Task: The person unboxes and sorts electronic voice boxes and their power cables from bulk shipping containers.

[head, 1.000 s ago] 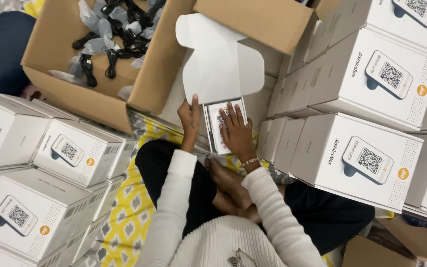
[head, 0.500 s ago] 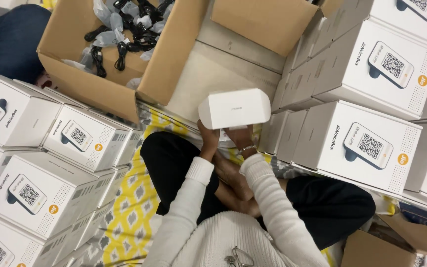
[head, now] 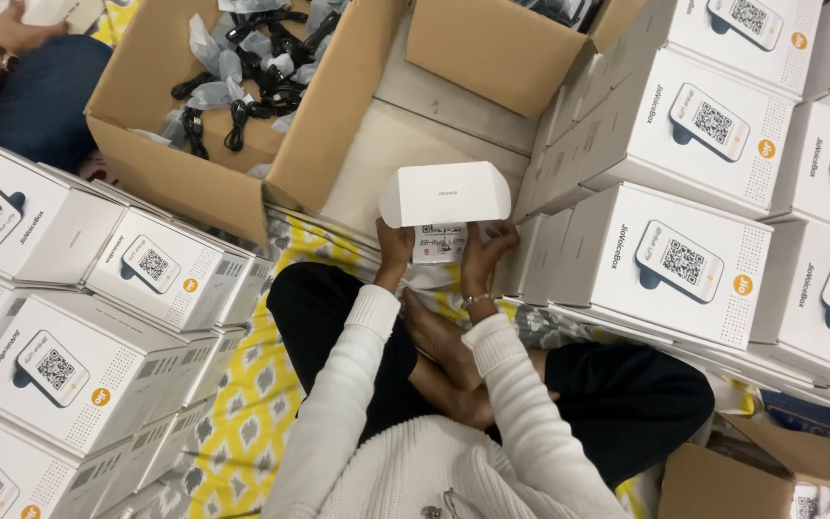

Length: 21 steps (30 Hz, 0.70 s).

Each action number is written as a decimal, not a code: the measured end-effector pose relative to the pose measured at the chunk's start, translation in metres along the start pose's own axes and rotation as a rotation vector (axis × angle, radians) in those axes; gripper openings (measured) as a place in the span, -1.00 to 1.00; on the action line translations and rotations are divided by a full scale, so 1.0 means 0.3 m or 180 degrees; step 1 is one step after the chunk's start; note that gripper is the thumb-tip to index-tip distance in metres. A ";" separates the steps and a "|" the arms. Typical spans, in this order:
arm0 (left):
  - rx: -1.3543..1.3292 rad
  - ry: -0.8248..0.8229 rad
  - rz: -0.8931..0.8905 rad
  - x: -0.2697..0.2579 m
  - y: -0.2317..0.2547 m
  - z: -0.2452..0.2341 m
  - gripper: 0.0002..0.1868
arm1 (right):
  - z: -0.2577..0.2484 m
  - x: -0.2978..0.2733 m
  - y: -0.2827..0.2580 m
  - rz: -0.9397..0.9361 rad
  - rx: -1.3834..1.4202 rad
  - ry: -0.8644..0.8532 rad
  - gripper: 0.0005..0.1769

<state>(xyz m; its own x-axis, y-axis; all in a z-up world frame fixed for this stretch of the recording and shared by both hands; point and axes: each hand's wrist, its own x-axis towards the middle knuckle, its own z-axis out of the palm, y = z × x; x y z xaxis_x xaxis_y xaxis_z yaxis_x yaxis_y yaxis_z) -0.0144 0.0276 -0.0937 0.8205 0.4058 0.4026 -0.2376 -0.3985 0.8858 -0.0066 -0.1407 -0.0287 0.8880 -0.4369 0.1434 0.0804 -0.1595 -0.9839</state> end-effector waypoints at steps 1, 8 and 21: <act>-0.0228 -0.0010 -0.0162 -0.001 -0.001 -0.007 -0.76 | -0.004 0.000 0.015 -0.0106 -0.0098 0.0352 -0.38; 0.0138 -0.0246 0.0155 0.032 -0.019 -0.043 -0.86 | 0.000 0.169 -0.021 -0.0466 -0.0207 -0.0618 -0.61; 0.0799 -0.1117 -0.0789 -0.098 -0.244 0.012 -0.50 | -0.089 0.071 0.009 -0.0051 -0.1587 -0.1658 -0.78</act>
<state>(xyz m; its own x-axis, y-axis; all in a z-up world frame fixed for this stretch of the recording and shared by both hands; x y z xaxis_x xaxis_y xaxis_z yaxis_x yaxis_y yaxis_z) -0.0193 0.0417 -0.1712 0.9722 0.2293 0.0468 0.0840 -0.5282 0.8449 0.0004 -0.1742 -0.0253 0.9990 0.0278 -0.0344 -0.0107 -0.6019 -0.7985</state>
